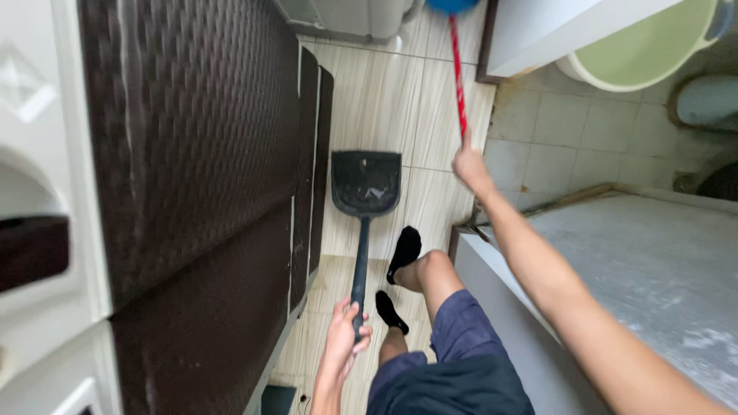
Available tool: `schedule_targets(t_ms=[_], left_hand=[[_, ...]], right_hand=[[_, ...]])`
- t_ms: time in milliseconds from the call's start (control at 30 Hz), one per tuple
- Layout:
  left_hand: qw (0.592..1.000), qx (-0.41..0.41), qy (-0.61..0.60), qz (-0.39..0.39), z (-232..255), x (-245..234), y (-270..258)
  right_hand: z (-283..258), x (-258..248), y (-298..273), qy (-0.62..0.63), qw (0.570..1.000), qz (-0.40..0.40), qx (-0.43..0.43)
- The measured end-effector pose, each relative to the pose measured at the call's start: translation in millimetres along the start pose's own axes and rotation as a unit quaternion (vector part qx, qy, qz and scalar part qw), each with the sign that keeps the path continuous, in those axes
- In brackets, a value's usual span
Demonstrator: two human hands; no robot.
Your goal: The person sweeps the floor using a broom and a dustpan.
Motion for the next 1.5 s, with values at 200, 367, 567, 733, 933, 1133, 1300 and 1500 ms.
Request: schedule_targets(t_ms=[200, 367, 567, 733, 933, 1133, 1300, 1500], left_hand=[[0.999, 0.019, 0.027, -0.031, 21.6, 25.4, -5.4], [0.999, 0.021, 0.024, -0.037, 2.0, 19.8, 3.7], [0.999, 0.008, 0.025, -0.038, -44.0, -8.5, 1.7], [0.999, 0.029, 0.027, -0.033, -56.8, -30.2, 9.2], [0.999, 0.000, 0.034, -0.002, -66.6, -44.4, 49.9], [1.000, 0.009, 0.015, -0.001, -44.6, -48.2, 40.7], [0.999, 0.020, 0.048, 0.003, -49.4, -69.5, 13.0], [0.998, 0.024, 0.049, -0.025, -94.1, -103.2, 13.8]], right_hand=[[6.7, 2.1, -143.8, 0.009, 1.000, -0.006, 0.017], [-72.1, -59.3, -240.2, 0.067, 0.982, -0.131, 0.118], [-149.6, -204.4, -301.4, 0.104, 0.954, -0.158, 0.232], [-136.6, -226.3, -299.1, 0.094, 0.958, -0.083, 0.258], [-116.9, -158.8, -135.0, 0.117, 0.966, 0.164, -0.161], [-87.5, -67.2, 56.6, 0.084, 0.984, 0.131, -0.090], [-64.9, -6.4, 53.9, 0.126, 0.990, 0.042, 0.041], [11.3, 62.0, -100.2, 0.050, 0.997, 0.061, 0.023]])
Point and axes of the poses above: each hand's wrist, its own y-axis towards the middle knuckle, its own x-axis out of the palm, z = x × y, the point moved 7 cm from there along y, towards the middle knuckle, and after that the axes turned 5 degrees about y, right-handed, at the moved point
